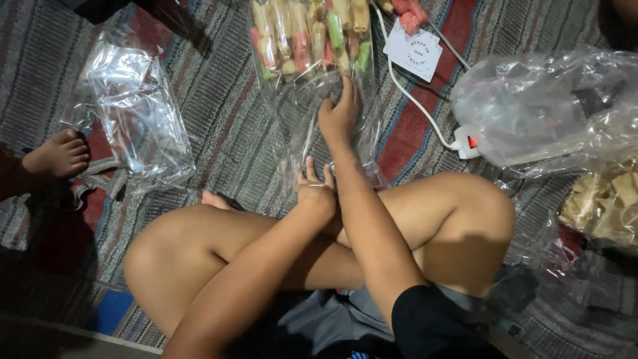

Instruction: A person is manually packing colorful snack rolls into small plastic bags while sitting on the floor.

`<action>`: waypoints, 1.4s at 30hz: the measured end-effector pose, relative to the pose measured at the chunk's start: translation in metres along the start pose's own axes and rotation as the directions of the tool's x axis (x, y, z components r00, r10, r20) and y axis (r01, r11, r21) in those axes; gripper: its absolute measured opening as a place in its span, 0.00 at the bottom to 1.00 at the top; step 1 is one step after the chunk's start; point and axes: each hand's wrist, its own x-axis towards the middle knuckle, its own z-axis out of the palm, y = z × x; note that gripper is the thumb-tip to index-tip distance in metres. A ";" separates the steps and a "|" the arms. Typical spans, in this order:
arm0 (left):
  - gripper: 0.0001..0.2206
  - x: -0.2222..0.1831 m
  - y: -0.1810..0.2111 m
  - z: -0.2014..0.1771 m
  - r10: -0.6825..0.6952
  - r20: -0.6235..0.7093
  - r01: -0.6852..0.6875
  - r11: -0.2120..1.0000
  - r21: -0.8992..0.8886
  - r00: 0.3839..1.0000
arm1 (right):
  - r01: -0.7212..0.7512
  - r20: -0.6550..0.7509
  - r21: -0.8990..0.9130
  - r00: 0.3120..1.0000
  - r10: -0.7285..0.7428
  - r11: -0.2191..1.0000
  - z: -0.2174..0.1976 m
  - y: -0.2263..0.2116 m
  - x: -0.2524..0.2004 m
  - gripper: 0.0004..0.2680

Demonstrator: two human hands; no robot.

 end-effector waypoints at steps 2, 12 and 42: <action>0.47 0.016 -0.002 0.010 -0.002 -0.005 0.002 1.000 -0.002 1.000 | -0.002 -0.046 -0.005 0.999 0.002 1.000 0.005 -0.003 -0.005 0.22; 0.39 0.054 -0.014 0.046 0.037 -0.223 -0.040 0.999 -0.009 0.974 | 0.269 0.225 -0.247 0.950 -0.215 0.931 0.033 0.038 0.022 0.32; 0.35 0.058 -0.023 0.052 0.152 -0.260 -0.130 0.986 0.101 0.954 | 0.429 0.440 0.092 0.792 -0.423 0.899 0.030 -0.005 0.016 0.15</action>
